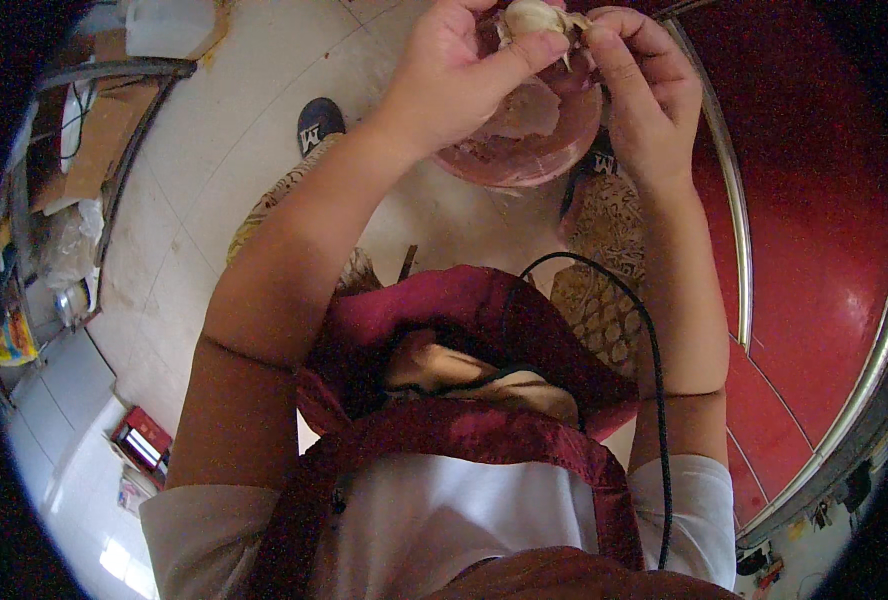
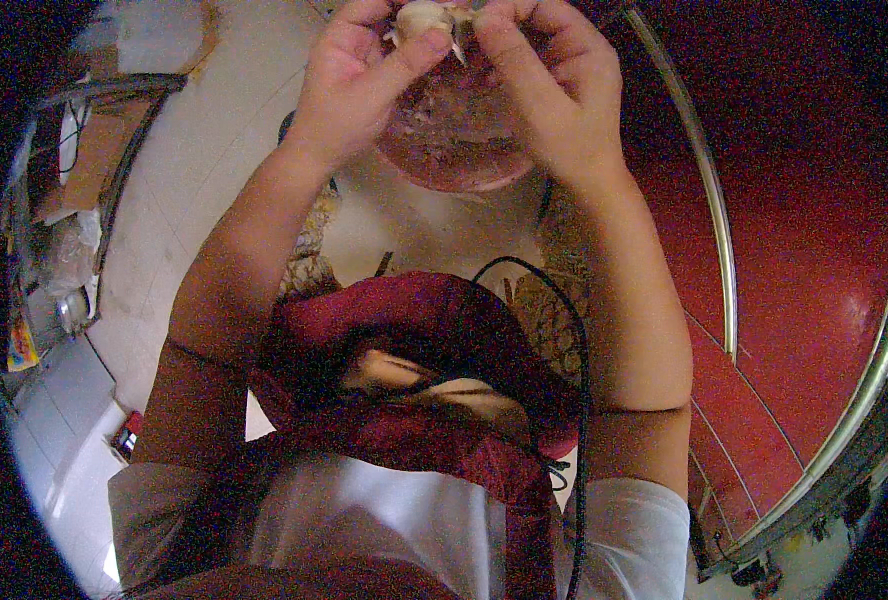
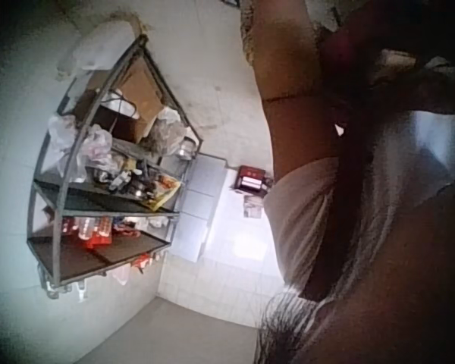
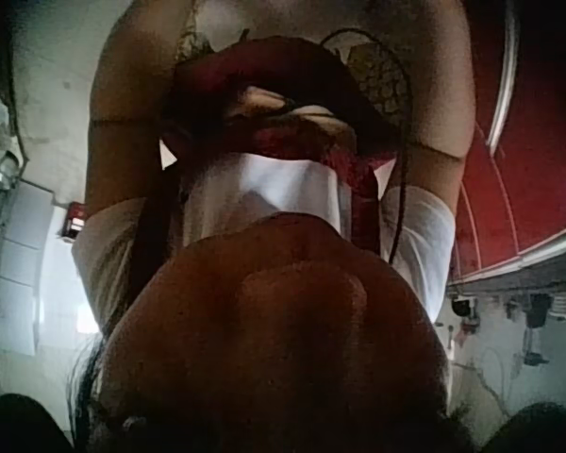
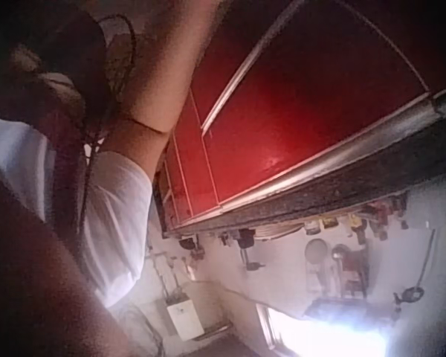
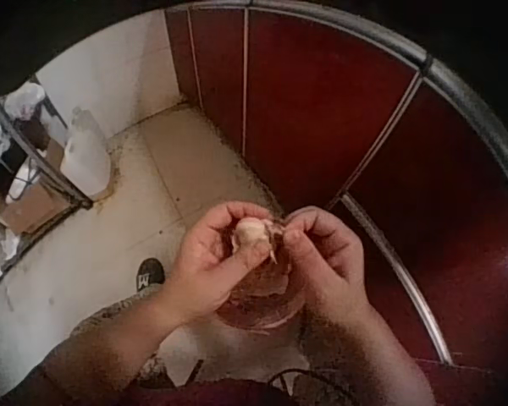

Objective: The person peels garlic cloves by hand, separating the papery skin from the cloves and dropping the peels into a small pink bowl. The person briefly adjusts a device on their chest before continuing to peel additional cloves.

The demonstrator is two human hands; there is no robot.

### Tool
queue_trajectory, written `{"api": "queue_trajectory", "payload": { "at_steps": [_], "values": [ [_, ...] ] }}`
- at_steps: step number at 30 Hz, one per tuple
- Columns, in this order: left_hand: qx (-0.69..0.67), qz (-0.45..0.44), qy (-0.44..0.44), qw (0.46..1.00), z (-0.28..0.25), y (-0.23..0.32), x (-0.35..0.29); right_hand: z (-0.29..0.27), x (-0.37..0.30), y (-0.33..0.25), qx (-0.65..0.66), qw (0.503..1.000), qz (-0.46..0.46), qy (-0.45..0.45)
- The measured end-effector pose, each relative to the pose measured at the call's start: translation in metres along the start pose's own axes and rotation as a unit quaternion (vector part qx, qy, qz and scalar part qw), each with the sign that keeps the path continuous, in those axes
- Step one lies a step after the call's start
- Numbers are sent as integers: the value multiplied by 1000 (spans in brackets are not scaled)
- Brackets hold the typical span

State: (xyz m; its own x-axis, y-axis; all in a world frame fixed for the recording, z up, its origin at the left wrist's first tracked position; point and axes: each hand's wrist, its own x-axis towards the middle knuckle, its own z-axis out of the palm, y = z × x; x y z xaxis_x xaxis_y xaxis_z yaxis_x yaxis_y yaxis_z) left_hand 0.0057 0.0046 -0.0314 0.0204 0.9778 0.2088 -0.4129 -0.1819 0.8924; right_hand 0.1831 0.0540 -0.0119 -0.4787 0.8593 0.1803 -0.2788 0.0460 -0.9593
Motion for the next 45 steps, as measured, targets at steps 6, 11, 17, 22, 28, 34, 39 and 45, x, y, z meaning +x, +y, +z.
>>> {"api": "queue_trajectory", "payload": {
  "at_steps": [6, 11, 17, 22, 28, 34, 39, 45],
  "values": [
    [-7, -13, 9, 1000, -1, -5, 1, -7, 5, 10, 8, 999, -28, 44],
    [-69, -40, 33, 996, -1, 3, 3, -9, 10, 10, -62, 992, 72, 81],
    [-159, -62, 59, 984, 1, 10, 6, -24, 12, 35, -350, 932, 89, -30],
    [-127, -65, 33, 989, -7, 6, 5, -21, 15, 29, -437, 889, 126, -55],
    [-71, -73, 71, 992, -8, 4, 0, -9, 9, 11, -246, 962, 92, 72],
    [-4, -19, 75, 997, -8, -5, 1, -3, -1, 14, -310, 947, -39, 71],
    [57, 10, 69, 996, -8, -4, 2, -3, -2, 15, -398, 910, -95, 70],
    [166, 25, 74, 983, 1, 10, -1, 1, -2, 19, -489, 852, -174, 69]
  ]
}}
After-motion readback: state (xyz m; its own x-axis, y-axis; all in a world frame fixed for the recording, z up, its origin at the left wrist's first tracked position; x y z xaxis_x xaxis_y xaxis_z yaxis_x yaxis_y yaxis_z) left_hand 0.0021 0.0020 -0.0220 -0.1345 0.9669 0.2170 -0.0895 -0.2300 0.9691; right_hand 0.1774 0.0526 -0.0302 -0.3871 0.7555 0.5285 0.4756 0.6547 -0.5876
